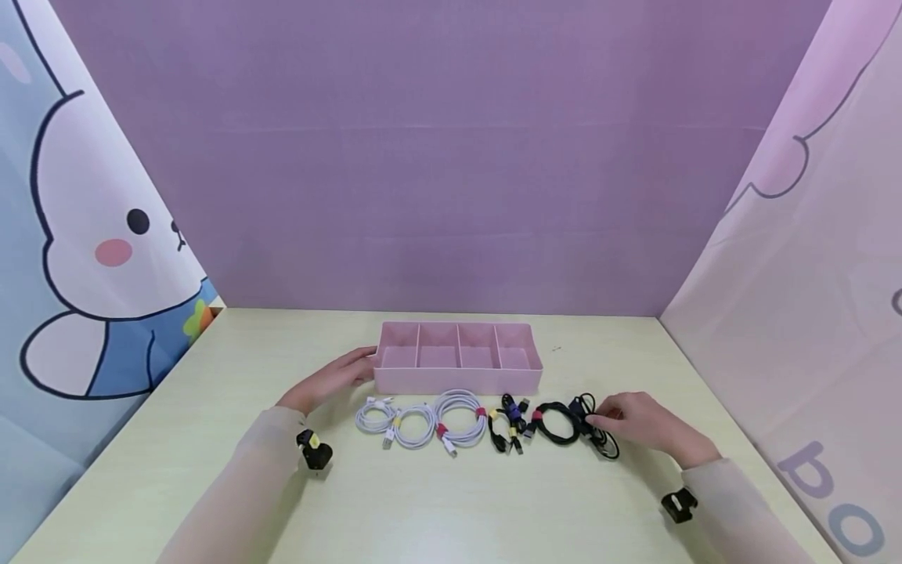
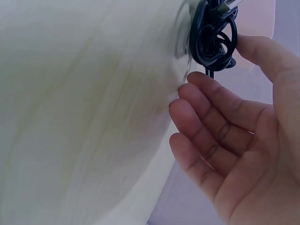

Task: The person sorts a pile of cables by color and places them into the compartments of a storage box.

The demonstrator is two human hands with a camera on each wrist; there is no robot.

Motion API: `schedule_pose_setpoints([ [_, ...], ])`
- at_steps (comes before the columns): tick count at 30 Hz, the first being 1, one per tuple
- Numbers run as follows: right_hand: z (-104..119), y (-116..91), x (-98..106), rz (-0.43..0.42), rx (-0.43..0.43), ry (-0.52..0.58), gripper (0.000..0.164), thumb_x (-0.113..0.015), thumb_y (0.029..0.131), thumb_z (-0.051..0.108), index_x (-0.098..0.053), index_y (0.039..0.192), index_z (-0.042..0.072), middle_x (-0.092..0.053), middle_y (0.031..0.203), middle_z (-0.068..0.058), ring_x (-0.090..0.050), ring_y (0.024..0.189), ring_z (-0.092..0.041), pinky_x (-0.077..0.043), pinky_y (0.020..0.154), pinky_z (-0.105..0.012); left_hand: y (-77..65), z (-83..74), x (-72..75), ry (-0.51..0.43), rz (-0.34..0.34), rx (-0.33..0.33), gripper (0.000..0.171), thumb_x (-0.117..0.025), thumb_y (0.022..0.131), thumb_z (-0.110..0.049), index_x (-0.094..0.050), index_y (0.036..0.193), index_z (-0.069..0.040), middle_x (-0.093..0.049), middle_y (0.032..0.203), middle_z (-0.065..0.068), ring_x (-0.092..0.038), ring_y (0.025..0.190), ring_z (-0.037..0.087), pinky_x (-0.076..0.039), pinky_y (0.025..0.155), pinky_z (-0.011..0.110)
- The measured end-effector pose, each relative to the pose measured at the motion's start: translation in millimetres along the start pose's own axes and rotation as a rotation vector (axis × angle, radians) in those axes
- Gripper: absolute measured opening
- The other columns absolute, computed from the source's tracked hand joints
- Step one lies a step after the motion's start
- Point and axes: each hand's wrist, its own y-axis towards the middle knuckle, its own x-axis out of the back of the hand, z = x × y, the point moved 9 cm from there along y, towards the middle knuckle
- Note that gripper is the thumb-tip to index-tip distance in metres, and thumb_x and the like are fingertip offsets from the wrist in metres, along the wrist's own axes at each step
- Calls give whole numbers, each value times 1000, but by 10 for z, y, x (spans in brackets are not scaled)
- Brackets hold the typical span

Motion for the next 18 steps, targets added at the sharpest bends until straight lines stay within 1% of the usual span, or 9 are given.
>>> schedule_pose_setpoints([
  [3, -9, 1, -13, 10, -27, 14, 28, -70, 93, 37, -74, 97, 10, -69, 90, 4, -62, 83, -14, -54, 73, -36, -18, -18, -19, -36, 18, -5, 59, -38, 108, -36, -26, 158, -7, -41, 154, 18, -41, 140, 36, -26, 119, 52],
  [6, -19, 7, -17, 15, -46, 23, 29, -70, 93, 37, -74, 96, 9, -69, 90, 3, -61, 83, -14, -54, 73, -36, -24, -15, -29, -50, 30, -3, 59, -37, 109, -37, -25, 159, -7, -39, 155, 18, -39, 140, 36, -25, 120, 51],
  [13, -60, 36, -39, 36, -90, 93, 26, -72, 92, 37, -73, 92, 11, -68, 88, 3, -56, 78, -15, -50, 68, -34, -20, 4, -30, -33, 29, 20, 59, -36, 108, -37, -24, 159, -8, -35, 158, 17, -36, 142, 35, -25, 120, 50],
  [18, -104, 41, -23, 18, -110, 113, 26, -73, 91, 36, -73, 93, 10, -68, 90, 2, -57, 80, -15, -50, 68, -34, -22, 11, -37, -21, 32, 32, 59, -36, 108, -39, -25, 159, -11, -34, 159, 12, -36, 143, 33, -25, 120, 50],
])
